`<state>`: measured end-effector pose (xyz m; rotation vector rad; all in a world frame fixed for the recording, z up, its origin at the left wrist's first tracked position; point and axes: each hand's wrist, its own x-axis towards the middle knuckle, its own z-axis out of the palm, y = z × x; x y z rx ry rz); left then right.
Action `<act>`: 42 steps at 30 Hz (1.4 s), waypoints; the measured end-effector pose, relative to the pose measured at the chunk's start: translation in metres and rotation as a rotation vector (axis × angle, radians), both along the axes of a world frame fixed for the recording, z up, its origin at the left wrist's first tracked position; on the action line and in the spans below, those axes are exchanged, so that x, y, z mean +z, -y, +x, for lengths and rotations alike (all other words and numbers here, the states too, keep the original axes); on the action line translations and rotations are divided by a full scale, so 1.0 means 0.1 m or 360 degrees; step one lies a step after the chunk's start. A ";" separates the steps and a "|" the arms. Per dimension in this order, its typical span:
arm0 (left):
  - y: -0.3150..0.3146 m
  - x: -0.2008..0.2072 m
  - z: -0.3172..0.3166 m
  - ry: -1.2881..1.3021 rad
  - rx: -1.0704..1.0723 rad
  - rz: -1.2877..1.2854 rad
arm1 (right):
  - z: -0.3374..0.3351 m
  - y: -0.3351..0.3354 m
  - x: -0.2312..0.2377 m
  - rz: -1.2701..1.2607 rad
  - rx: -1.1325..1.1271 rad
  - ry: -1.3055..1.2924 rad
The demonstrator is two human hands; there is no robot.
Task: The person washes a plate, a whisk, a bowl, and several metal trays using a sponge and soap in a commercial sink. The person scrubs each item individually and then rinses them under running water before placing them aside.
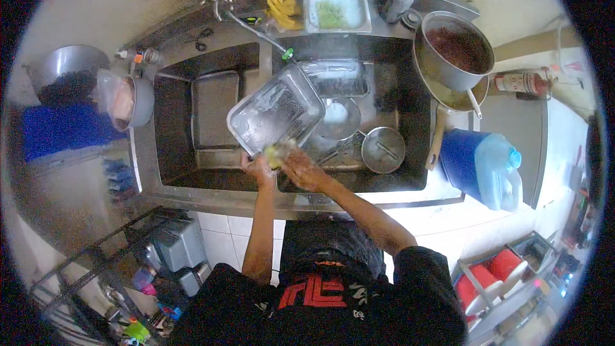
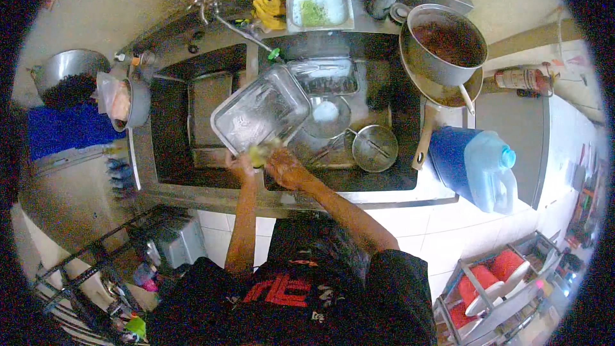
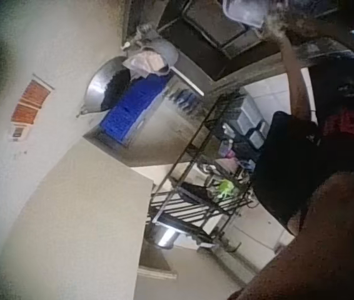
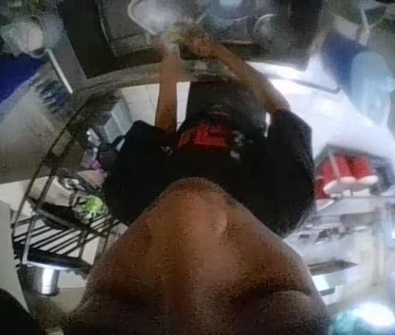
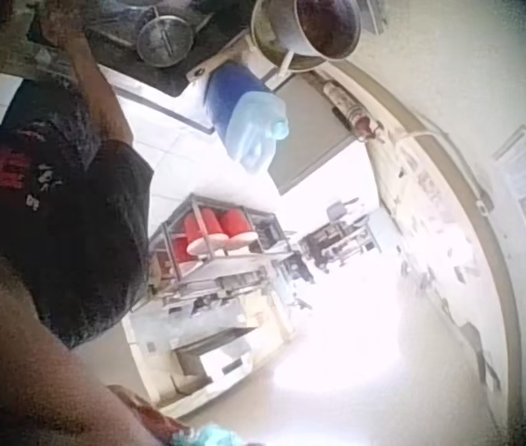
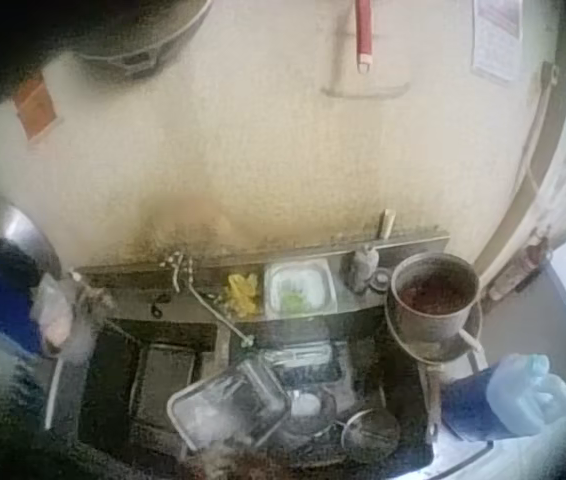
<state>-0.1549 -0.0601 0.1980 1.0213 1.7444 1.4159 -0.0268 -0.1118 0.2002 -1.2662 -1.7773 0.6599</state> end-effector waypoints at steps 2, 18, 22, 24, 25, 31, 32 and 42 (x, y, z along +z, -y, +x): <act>0.09 0.12 0.17 0.0183 -0.0029 -0.0119 | 0.25 0.07 -0.33 -0.0079 -0.0016 0.0276; -0.09 -0.01 0.07 0.0883 0.0251 -0.0134 | 0.13 -0.19 0.55 -0.0151 0.0020 0.0801; -0.13 -0.75 -0.28 0.0932 0.0223 -0.0033 | -0.08 -0.15 0.58 -0.0046 0.0002 0.0629; -0.16 -0.48 -0.04 0.0850 0.0320 -0.0088 | 0.00 -0.17 0.52 -0.0166 0.0160 0.0449; -0.16 -0.29 0.03 0.0795 0.0371 -0.0114 | 0.05 -0.22 0.45 -0.0177 0.0020 0.0561; -0.25 -0.36 -0.24 0.0605 0.0415 -0.0009 | -0.14 -0.33 0.56 -0.0583 0.0303 0.0708; -0.23 -0.52 -0.25 0.0717 0.0503 -0.0015 | -0.12 -0.40 0.56 -0.0713 0.0399 0.1040; -0.28 -0.37 -0.54 0.1012 0.0332 -0.0174 | -0.76 -0.26 0.24 -0.1021 0.0136 -0.0522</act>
